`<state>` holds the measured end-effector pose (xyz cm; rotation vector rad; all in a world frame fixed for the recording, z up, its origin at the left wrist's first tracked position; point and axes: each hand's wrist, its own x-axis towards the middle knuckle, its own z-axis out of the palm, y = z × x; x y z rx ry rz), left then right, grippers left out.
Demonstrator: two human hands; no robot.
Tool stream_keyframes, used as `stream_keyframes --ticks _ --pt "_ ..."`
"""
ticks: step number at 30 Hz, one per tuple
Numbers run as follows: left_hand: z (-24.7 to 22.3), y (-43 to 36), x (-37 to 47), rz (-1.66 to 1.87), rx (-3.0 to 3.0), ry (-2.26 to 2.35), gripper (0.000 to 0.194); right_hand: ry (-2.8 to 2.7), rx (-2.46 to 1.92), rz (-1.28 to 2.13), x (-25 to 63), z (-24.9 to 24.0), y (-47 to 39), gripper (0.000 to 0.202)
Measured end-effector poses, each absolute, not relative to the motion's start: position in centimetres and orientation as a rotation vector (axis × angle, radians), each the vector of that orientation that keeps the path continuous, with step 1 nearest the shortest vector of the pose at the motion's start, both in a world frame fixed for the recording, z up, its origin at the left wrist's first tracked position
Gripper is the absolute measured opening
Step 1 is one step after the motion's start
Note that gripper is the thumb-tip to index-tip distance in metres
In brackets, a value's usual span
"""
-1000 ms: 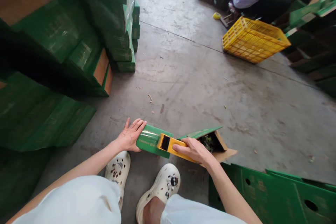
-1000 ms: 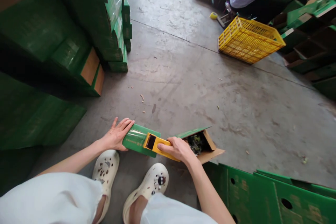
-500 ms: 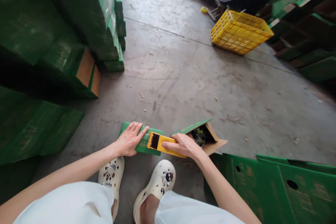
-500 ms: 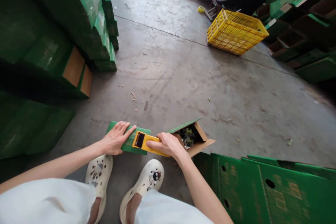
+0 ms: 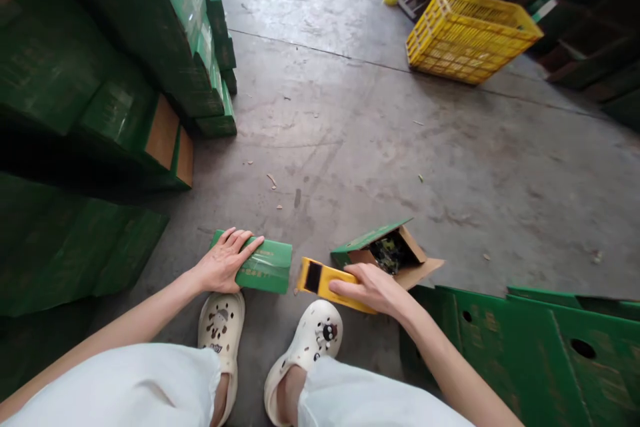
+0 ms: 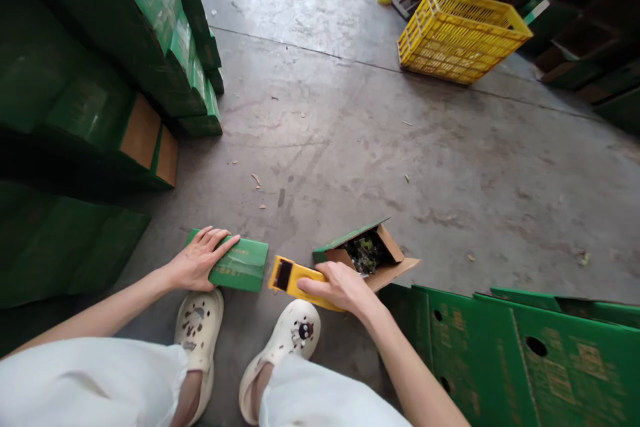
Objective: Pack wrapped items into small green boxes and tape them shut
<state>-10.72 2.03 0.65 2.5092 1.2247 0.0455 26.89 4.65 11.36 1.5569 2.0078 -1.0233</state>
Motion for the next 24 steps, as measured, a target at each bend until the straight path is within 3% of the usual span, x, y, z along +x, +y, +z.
stream_keyframes --ticks 7,13,19,24 --pt "0.3 1.7 -11.0 0.053 2.537 1.232 0.120 1.929 1.663 -0.726 29.0 11.7 2.1 0.057" --pt "0.7 1.4 -10.8 -0.037 2.545 1.247 0.121 1.894 1.659 -0.750 28.5 12.0 3.1 0.056" --pt "0.9 0.7 -5.9 -0.147 2.575 1.227 0.136 1.873 1.637 -0.755 27.3 10.2 3.6 0.067" --pt "1.3 1.0 -4.2 -0.132 2.531 1.189 0.127 1.843 1.637 -0.811 27.7 10.8 3.8 0.063"
